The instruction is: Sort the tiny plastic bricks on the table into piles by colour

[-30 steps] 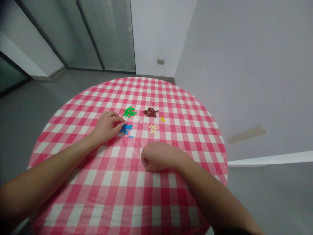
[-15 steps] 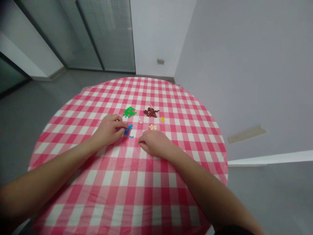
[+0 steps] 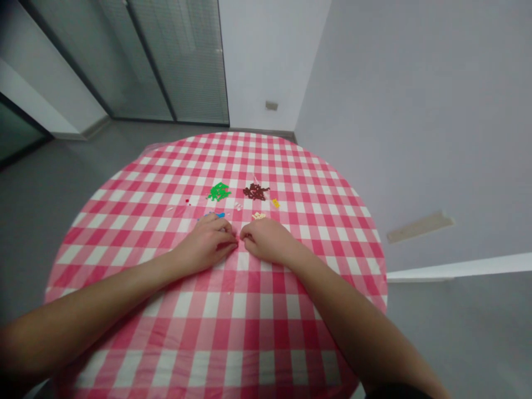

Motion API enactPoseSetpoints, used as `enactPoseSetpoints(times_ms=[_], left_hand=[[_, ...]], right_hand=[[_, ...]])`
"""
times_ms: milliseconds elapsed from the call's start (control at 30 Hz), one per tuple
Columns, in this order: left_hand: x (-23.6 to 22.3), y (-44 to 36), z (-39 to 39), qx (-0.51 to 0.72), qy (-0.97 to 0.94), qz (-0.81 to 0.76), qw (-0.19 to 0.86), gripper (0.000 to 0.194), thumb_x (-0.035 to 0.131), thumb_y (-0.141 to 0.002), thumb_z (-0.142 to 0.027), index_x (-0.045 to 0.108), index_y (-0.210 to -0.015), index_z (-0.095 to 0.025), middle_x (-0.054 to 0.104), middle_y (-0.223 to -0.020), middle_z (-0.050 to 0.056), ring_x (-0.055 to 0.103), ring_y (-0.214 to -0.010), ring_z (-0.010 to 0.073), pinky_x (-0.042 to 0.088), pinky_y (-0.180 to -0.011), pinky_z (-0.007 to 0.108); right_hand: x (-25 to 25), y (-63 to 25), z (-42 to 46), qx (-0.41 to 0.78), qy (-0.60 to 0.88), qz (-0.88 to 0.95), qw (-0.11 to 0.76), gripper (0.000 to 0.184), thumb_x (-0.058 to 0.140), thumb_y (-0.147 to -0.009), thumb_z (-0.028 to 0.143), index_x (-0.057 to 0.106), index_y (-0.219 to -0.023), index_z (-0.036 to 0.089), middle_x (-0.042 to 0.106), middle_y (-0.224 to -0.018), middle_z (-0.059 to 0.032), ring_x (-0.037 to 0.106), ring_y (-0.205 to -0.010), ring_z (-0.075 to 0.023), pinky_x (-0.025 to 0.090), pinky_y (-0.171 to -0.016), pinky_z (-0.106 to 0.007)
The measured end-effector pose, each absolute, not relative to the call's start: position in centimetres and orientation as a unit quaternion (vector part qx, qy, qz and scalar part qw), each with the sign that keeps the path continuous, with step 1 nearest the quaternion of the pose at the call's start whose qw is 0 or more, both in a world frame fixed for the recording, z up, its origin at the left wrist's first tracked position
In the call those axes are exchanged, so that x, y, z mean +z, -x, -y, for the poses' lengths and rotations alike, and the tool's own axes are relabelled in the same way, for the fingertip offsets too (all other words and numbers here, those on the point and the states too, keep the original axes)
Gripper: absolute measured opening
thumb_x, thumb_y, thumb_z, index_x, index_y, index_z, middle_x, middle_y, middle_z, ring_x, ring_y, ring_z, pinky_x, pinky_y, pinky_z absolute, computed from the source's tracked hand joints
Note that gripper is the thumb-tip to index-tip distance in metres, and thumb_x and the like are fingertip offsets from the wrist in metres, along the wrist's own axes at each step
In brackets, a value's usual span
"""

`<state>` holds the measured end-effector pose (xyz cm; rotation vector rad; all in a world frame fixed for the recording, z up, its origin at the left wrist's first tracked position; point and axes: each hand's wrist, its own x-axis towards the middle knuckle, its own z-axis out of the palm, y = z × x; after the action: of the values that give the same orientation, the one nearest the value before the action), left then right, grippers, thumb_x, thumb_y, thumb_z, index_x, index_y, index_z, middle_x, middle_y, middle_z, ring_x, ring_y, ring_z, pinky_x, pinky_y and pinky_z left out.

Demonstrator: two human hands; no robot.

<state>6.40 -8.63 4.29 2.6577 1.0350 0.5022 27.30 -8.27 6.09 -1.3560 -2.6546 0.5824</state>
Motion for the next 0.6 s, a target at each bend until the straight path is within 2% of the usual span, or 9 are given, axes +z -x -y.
enactPoseSetpoints(times_ms=[233,367,600], left_hand=[[3.9,-5.6,7.5,0.213,-0.903,-0.349,0.132,0.012,0.066,-0.092,-0.021,0.074,-0.085,-0.019,0.07,-0.091,0.005,0.058,-0.089,0.0215,0.042,-0.084,0.037],[3.5,-3.3,4.3,0.258,-0.849,-0.457,0.06,0.015,0.064,-0.091,-0.027,0.076,-0.084,-0.02,0.07,-0.093,0.007,0.059,-0.09,0.0239,0.043,-0.085,0.041],[2.5,-1.0,0.9,0.225,-0.804,-0.548,0.037,0.019,0.064,-0.088,-0.033,0.08,-0.084,-0.023,0.071,-0.089,0.007,0.061,-0.088,0.0253,0.043,-0.086,0.042]], right_hand=[[6.2,-27.2,8.3,0.193,0.445,0.873,0.053,0.027,0.055,-0.087,0.013,0.079,-0.098,0.02,0.079,-0.097,-0.0058,0.067,-0.085,-0.02,0.043,-0.072,-0.029],[6.1,-27.3,8.3,0.193,0.444,0.873,0.061,0.025,0.055,-0.086,0.013,0.078,-0.092,0.019,0.079,-0.094,-0.006,0.067,-0.082,-0.0193,0.042,-0.071,-0.029],[5.9,-27.4,8.2,0.209,0.439,0.871,0.067,0.024,0.054,-0.088,0.012,0.077,-0.093,0.018,0.078,-0.095,-0.0065,0.066,-0.083,-0.0192,0.042,-0.072,-0.029]])
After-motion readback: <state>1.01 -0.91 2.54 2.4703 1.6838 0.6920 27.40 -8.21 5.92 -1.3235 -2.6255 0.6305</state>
